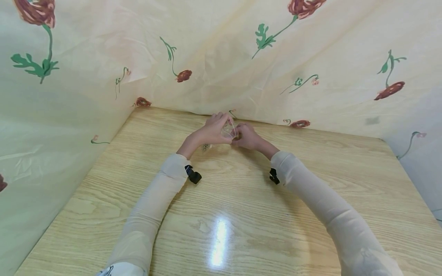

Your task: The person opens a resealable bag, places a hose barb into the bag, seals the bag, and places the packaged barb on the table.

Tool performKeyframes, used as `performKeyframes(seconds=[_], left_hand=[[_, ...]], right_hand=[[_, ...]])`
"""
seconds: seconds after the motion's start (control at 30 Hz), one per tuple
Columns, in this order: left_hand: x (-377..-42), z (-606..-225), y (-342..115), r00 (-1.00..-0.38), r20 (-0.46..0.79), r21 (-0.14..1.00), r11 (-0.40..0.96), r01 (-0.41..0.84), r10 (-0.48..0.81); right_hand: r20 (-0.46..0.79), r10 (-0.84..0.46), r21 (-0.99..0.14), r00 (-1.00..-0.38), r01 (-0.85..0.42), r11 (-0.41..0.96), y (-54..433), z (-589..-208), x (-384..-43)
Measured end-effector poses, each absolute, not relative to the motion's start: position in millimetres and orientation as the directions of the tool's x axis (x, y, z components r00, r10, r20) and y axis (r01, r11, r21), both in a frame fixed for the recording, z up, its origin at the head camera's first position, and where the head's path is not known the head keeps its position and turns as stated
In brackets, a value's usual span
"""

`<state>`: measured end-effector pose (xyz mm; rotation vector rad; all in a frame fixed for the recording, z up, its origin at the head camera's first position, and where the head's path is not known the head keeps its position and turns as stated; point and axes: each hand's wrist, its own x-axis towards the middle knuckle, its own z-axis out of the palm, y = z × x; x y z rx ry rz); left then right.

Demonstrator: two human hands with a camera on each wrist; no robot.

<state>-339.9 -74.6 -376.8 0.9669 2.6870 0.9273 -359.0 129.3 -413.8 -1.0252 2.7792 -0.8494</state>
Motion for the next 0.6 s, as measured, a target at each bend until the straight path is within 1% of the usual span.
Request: performKeyframes(seconds=[0.27, 0.6], left_hand=[[-339.4, -377.1, -74.9, -0.781, 0.068, 0.604, 0.597, 0.527, 0.621], [-339.2, -377.5, -73.9, -0.787, 0.076, 0.605, 0.599, 0.525, 0.612]], right_hand=[[0.160, -0.620, -0.494, -0.768, -0.606, 0.624, 132.5, -413.1, -357.7], [0.164, -0.624, -0.485, -0.764, -0.613, 0.624, 138.7, -410.5, -355.1]])
